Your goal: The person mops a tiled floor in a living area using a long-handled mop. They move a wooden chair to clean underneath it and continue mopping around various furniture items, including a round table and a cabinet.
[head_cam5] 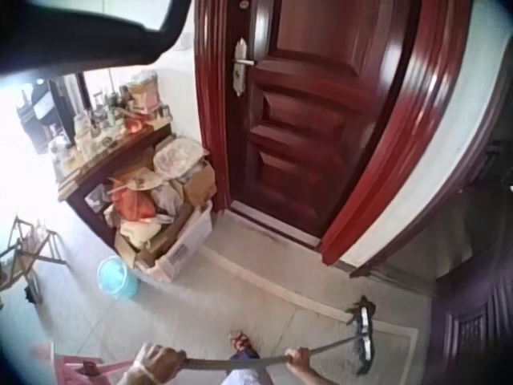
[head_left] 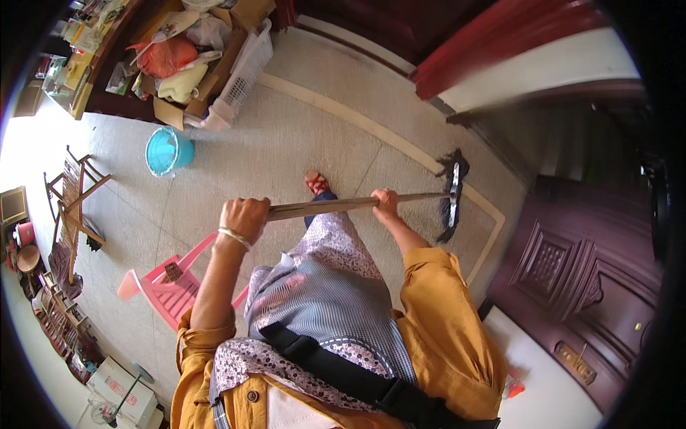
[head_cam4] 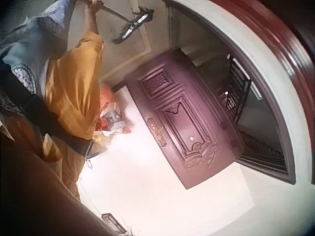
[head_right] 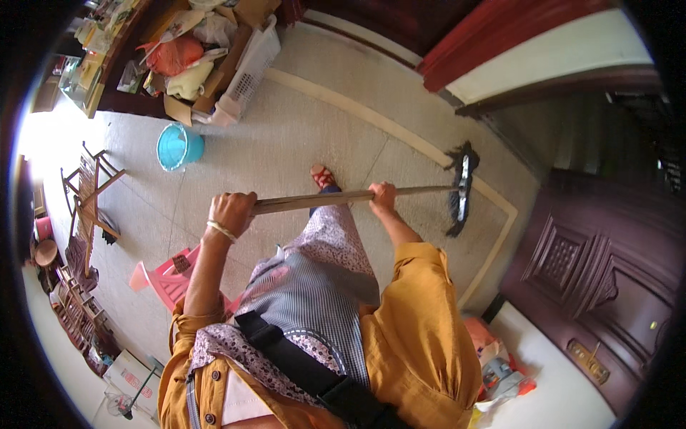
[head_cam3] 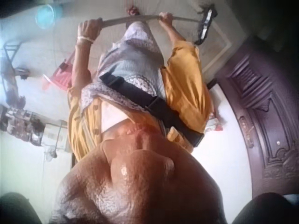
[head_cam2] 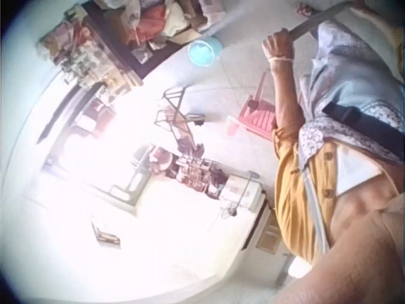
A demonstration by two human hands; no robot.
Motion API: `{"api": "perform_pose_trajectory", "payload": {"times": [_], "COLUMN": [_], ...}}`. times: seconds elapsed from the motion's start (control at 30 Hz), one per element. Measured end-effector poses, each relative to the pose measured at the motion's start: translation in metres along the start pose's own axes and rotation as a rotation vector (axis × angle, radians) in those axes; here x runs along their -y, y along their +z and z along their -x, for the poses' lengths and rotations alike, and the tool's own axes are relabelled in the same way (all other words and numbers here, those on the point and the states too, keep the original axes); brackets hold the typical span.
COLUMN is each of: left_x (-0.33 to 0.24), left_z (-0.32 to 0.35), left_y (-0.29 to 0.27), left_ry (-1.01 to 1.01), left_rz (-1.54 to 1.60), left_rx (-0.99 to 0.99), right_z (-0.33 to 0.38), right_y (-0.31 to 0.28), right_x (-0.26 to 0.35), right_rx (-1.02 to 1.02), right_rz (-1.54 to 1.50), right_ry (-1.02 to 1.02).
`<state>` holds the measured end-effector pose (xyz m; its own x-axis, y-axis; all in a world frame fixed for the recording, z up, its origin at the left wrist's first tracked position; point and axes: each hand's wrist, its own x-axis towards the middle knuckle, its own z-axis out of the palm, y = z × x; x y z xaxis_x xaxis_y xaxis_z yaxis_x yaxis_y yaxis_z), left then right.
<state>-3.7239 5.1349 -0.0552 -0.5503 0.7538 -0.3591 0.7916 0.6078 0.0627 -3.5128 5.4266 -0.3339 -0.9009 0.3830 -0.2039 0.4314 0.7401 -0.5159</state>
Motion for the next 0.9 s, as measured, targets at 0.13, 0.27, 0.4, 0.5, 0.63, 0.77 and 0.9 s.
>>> {"api": "perform_pose_trajectory", "payload": {"times": [0.13, 0.27, 0.4, 0.5, 0.63, 0.77, 0.9], "left_x": [0.08, 0.139, 0.166, 0.164, 0.156, 0.147, 0.163], "left_z": [-0.021, -0.002, 0.052, 0.085, 0.086, 0.061, 0.063], "left_y": [-0.032, -0.084, -0.101, -0.105, -0.113, -0.12, -0.116], "left_ry": [-0.162, -0.399, -0.616, -0.738, -0.913, -0.917, -0.832], "left_rz": [0.054, -0.011, -0.058, -0.044, -0.009, -0.019, 0.005], "left_rx": [-0.011, 0.068, 0.053, 0.004, 0.037, 0.015, -0.02], "right_z": [-0.08, -0.143, -0.193, -0.227, -0.283, -0.333, -0.345], "right_y": [0.0, 0.014, 0.026, 0.037, 0.052, 0.069, 0.073], "right_x": [0.077, 0.165, 0.243, 0.292, 0.34, 0.361, 0.37], "right_rx": [-0.134, 0.051, 0.191, 0.22, 0.22, 0.127, 0.103], "right_rz": [-0.029, -0.03, -0.015, -0.023, 0.092, 0.034, 0.047], "right_ry": [-0.162, -0.165, -0.349, -0.482, -0.624, -0.692, -0.763]}}
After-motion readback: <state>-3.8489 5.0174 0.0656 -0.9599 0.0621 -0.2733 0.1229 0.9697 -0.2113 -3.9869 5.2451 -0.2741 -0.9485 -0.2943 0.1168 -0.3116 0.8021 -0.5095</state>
